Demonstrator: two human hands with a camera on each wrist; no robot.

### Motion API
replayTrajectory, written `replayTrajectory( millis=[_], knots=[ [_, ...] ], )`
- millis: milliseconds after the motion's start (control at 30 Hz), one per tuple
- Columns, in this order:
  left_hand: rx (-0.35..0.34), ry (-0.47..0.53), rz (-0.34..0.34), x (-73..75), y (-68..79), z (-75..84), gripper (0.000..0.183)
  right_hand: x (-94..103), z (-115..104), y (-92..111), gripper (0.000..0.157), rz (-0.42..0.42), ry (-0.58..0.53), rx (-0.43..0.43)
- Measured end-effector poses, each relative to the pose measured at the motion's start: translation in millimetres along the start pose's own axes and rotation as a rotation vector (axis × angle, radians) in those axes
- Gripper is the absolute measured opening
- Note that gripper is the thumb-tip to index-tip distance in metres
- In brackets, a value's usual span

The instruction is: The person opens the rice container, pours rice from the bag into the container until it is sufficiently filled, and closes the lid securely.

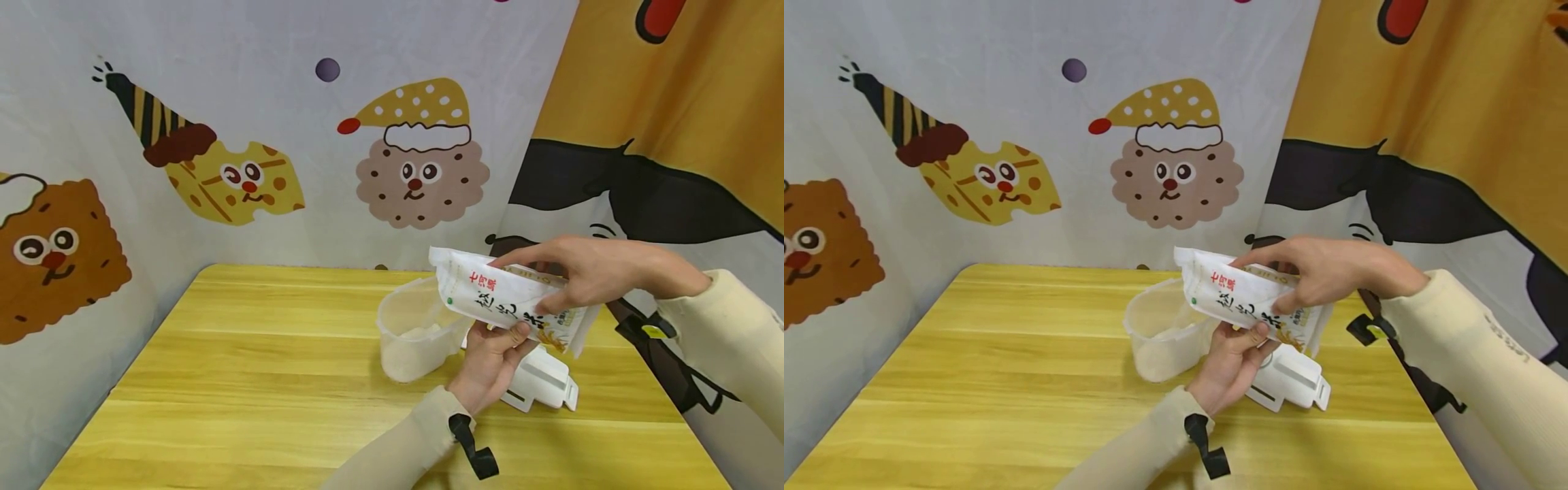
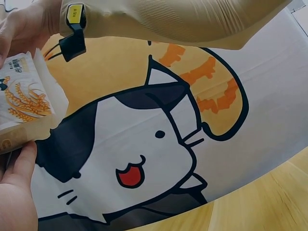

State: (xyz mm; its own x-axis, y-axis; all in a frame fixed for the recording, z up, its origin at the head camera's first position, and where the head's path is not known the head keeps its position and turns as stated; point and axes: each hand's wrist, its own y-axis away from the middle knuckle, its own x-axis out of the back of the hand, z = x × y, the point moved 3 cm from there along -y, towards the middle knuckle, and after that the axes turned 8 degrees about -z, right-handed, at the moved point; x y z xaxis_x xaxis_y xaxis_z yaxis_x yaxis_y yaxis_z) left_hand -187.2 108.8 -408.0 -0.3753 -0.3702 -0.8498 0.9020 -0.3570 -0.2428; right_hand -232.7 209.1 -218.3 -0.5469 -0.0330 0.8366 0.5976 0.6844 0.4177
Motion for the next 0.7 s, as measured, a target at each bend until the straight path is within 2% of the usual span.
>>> replayTrajectory(
  millis=[700],
  knots=[
    [0.012,0.01,0.013,-2.5,-1.7,-0.1,0.046,1.4,-0.2,2.7,0.075,-0.003,-0.002,-0.039]
  ],
)
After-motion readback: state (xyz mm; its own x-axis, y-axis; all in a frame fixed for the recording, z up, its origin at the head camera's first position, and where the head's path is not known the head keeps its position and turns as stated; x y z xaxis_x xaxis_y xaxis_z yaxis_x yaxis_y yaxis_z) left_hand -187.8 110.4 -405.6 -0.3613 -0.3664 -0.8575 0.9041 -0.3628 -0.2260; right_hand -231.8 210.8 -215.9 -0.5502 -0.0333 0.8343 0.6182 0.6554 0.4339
